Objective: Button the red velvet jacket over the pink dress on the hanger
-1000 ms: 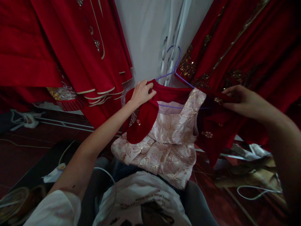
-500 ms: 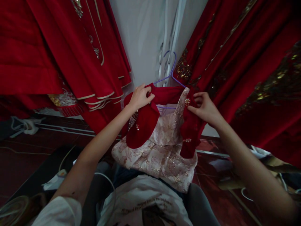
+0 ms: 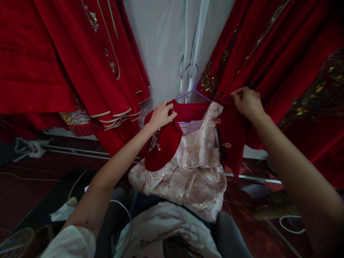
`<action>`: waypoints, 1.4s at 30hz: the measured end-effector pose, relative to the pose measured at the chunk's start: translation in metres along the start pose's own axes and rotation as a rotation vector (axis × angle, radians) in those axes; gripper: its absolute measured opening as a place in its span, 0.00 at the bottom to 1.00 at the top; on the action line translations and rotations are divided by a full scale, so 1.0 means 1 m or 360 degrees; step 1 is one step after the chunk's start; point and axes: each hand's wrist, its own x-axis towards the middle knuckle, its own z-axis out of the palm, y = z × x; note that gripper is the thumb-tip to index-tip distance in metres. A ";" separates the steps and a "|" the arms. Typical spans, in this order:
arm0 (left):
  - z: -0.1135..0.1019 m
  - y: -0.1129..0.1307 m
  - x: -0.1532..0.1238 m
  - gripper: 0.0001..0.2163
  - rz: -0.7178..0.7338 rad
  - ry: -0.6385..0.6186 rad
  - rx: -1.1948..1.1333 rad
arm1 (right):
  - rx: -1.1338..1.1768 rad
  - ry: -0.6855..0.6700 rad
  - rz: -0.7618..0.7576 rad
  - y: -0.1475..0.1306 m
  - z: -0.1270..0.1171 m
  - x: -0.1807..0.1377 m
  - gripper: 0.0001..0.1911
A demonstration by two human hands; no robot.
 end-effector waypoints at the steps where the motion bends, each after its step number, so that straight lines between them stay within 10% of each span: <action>1: 0.000 0.000 0.000 0.06 0.0000 0.0000 -0.0002 | 0.0015 -0.0064 -0.0024 0.001 -0.003 0.001 0.12; 9: 0.002 -0.002 0.000 0.06 0.0006 0.0009 -0.0020 | -0.0194 -0.0352 -0.0343 0.013 -0.017 -0.001 0.13; 17: -0.002 -0.004 -0.003 0.06 0.0011 -0.0032 -0.0008 | -0.0357 -0.0183 0.0099 -0.018 -0.007 0.012 0.15; 24: 0.001 -0.003 -0.006 0.07 -0.0008 -0.0021 -0.0021 | 0.0397 -0.0809 -0.0122 -0.003 0.009 -0.042 0.24; 31: 0.000 0.005 -0.011 0.11 -0.0210 0.0306 -0.0084 | 0.0803 -0.0716 -0.0234 -0.012 0.053 -0.059 0.15; 42: 0.020 0.065 0.002 0.10 -0.0065 0.0014 -0.0884 | 0.1273 -0.0755 -0.0315 -0.068 0.109 -0.096 0.12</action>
